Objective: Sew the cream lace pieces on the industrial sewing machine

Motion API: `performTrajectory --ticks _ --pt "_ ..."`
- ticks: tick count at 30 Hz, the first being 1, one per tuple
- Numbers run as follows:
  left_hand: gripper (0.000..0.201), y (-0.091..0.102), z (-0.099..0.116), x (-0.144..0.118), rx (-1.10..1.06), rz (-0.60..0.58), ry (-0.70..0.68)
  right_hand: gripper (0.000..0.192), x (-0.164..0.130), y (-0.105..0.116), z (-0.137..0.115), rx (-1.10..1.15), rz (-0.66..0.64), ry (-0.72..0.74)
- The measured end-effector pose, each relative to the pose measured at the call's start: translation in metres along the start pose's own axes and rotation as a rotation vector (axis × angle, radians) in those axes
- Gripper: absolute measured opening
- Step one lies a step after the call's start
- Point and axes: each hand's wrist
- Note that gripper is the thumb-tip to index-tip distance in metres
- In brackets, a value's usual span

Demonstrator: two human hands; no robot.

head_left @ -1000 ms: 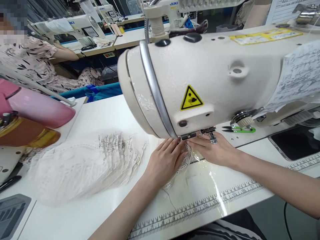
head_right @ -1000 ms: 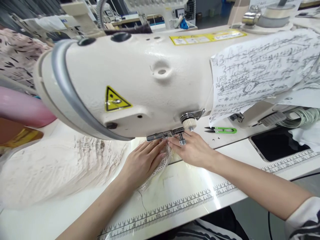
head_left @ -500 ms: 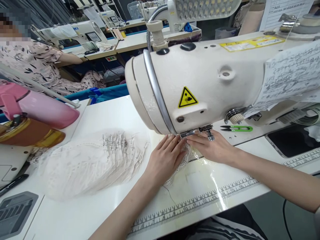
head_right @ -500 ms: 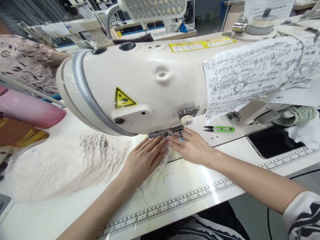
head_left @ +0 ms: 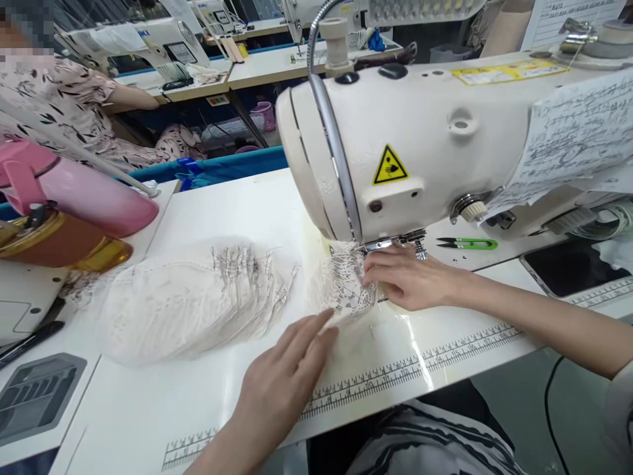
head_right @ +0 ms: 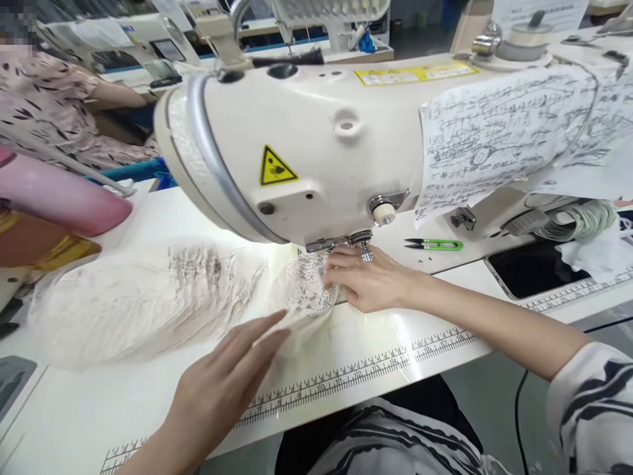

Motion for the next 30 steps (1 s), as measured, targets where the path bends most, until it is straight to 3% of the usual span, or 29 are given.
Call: performTrajectory --ticks 3,6,10,14,17,23,25,30 --pt "0.019 0.007 -0.004 0.023 -0.13 -0.074 0.208 0.019 0.001 -0.005 0.004 0.027 0.071 0.061" --pt "0.016 0.003 -0.013 0.051 -0.138 -0.148 0.118 0.014 -0.002 -0.012 0.01 0.022 0.177 0.106" --pt "0.028 -0.026 -0.015 0.073 -0.089 -0.209 -0.024 0.014 -0.009 -0.021 0.014 0.012 0.253 0.142" --pt "0.027 -0.048 -0.009 0.074 0.03 -0.076 -0.081 0.019 -0.012 -0.022 0.013 -0.06 0.272 0.102" --pt "0.031 -0.049 -0.006 0.071 0.11 0.011 -0.093 0.03 -0.012 -0.019 0.009 -0.233 0.29 0.078" --pt "0.03 -0.047 -0.004 0.07 0.136 0.078 -0.054 0.025 -0.012 -0.021 0.007 -0.396 0.24 0.168" --pt "0.032 -0.051 -0.005 0.069 0.078 0.058 -0.037 0.023 -0.011 -0.023 0.008 -0.39 0.258 0.177" --pt "0.056 -0.063 -0.007 0.063 -0.034 -0.144 -0.066 0.026 -0.009 -0.023 0.009 -0.36 0.283 0.21"
Point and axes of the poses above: each hand's wrist, its own x-axis towards the middle knuckle, its own y-axis out of the back of the hand, z = x × y, and after that the axes turned 14 degrees about x, right-handed
